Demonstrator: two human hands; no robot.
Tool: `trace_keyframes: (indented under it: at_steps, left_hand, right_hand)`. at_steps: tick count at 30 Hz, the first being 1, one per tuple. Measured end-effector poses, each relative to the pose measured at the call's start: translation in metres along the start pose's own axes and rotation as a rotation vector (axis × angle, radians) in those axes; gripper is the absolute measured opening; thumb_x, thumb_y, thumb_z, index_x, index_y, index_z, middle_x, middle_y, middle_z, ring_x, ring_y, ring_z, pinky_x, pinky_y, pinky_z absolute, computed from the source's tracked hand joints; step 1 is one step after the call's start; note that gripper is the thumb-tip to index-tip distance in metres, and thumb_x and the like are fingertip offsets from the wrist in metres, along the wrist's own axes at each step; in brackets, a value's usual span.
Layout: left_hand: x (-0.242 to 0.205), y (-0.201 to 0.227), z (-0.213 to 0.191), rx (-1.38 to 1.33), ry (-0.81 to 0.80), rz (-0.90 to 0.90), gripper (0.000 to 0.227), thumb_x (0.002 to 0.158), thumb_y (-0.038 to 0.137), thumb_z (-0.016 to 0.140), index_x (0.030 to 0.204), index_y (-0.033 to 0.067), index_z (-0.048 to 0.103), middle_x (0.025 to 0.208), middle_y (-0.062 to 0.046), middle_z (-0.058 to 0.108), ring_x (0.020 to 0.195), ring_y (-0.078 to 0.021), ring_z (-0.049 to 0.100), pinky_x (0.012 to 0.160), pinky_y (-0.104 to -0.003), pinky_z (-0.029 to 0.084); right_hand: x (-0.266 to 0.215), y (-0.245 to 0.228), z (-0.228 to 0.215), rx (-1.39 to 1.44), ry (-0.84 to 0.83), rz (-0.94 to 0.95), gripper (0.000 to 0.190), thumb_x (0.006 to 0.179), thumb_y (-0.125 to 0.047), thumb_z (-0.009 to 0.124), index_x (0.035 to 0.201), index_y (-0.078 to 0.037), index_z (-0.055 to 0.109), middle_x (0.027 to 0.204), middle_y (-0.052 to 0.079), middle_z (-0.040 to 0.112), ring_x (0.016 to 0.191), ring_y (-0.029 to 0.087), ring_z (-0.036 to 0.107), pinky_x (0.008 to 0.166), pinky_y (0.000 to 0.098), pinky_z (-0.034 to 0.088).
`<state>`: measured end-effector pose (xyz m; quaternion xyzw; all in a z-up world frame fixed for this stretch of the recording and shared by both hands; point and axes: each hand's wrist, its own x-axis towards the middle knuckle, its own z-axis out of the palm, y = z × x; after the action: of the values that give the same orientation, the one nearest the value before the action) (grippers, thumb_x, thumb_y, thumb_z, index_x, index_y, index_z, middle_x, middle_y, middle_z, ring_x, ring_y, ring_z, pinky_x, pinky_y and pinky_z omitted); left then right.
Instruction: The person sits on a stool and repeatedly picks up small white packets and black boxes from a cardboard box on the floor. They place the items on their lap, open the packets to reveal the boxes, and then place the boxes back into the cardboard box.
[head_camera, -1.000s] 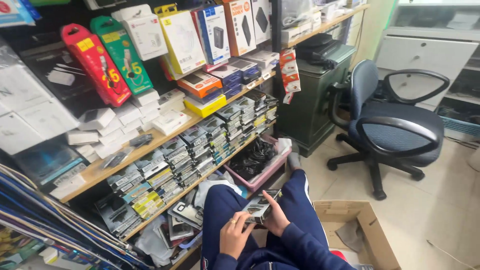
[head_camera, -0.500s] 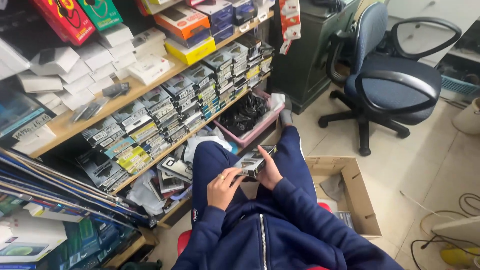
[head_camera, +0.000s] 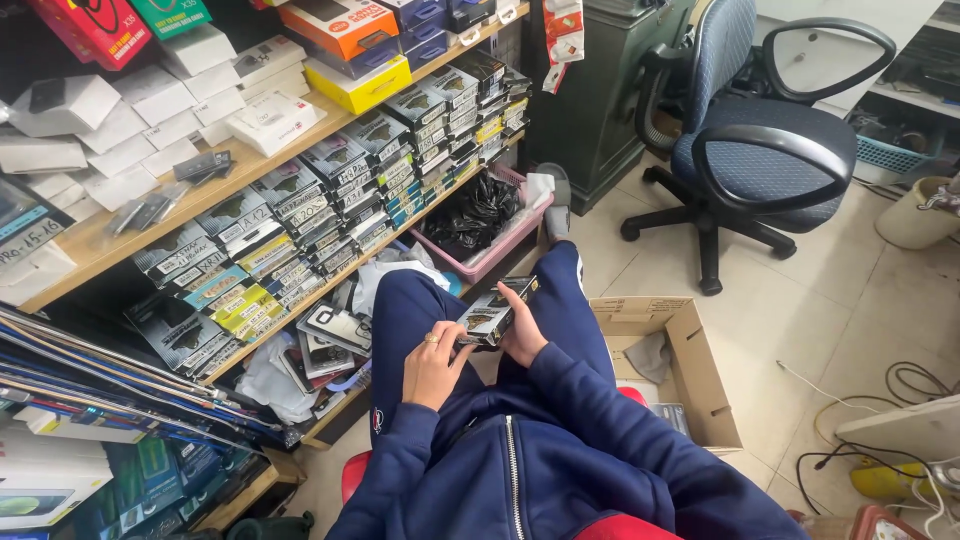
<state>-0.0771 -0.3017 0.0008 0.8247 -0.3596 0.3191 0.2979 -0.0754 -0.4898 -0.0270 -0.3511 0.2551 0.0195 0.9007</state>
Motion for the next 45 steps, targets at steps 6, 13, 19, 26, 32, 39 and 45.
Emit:
trace_keyframes:
  at_steps: [6,13,19,26,32,39,45]
  left_hand:
    - [-0.016,-0.011,0.020,0.032,-0.071,0.024,0.022,0.082,0.031,0.078,0.084,0.0236,0.058,0.067,0.005,0.055,0.060,-0.0220,0.068,0.059,-0.035,0.059]
    - [0.000,0.002,-0.002,-0.521,-0.469,-0.364,0.038,0.079,0.043,0.084,0.099,0.0198,0.062,0.090,0.002,0.065,0.069,-0.0201,0.076,0.062,-0.031,0.064]
    - [-0.013,-0.013,0.036,-1.302,-0.496,-0.972,0.061,0.108,0.052,0.033,0.130,-0.0027,0.050,0.109,-0.027,0.074,0.083,-0.0355,0.078,0.069,-0.035,0.065]
    - [0.010,0.020,0.016,-1.419,-0.307,-1.324,0.089,0.106,0.057,0.042,0.156,-0.0127,0.019,0.154,-0.041,0.025,0.141,-0.0550,0.036,0.113,-0.063,0.032]
    - [-0.006,0.004,0.030,-1.610,-0.143,-1.445,0.084,0.100,0.040,0.070,0.155,-0.0078,0.027,0.152,-0.032,0.040,0.141,-0.0401,0.043,0.108,-0.059,0.040]
    - [0.012,0.022,0.000,-1.420,-0.058,-1.326,0.050,0.085,0.024,0.087,0.121,0.0046,0.060,0.103,-0.001,0.052,0.098,-0.0153,0.055,0.081,-0.033,0.053]
    - [0.005,0.008,0.012,-1.439,0.112,-1.356,0.036,0.081,0.021,0.085,0.108,0.0126,0.063,0.099,0.001,0.064,0.090,-0.0107,0.061,0.068,-0.022,0.048]
  right_hand:
    - [0.002,-0.002,0.003,0.012,0.015,-0.012,0.091,0.087,-0.058,0.075,0.149,0.001,0.044,0.140,0.021,0.059,0.126,0.033,0.062,0.105,0.0508,0.050]
    - [0.028,-0.011,-0.013,0.020,0.076,-0.114,0.092,0.085,-0.065,0.074,0.146,-0.001,0.049,0.138,0.018,0.061,0.122,0.033,0.064,0.103,0.0508,0.052]
    - [-0.040,-0.015,0.023,-0.488,0.135,-0.737,0.073,0.100,-0.044,0.067,0.151,0.002,0.041,0.150,0.022,0.049,0.141,0.030,0.045,0.119,0.0486,0.034]
    - [-0.021,0.008,0.007,-0.799,-0.111,-1.000,0.040,0.094,-0.025,0.076,0.126,-0.003,0.067,0.119,0.016,0.071,0.119,0.025,0.065,0.107,0.0462,0.049]
    - [-0.007,0.013,-0.005,-0.714,-0.181,-1.071,0.049,0.096,-0.010,0.071,0.142,-0.001,0.055,0.138,0.017,0.061,0.131,0.025,0.053,0.110,0.0514,0.044]
    - [0.013,-0.014,-0.013,-0.044,0.112,-0.910,0.042,0.099,-0.031,0.072,0.133,-0.010,0.059,0.130,0.005,0.062,0.117,0.015,0.056,0.109,0.0409,0.045]
    - [-0.004,-0.110,-0.062,0.229,0.195,-0.790,0.014,0.080,-0.024,0.072,0.087,-0.016,0.063,0.093,0.002,0.058,0.090,0.018,0.057,0.088,0.0373,0.047]
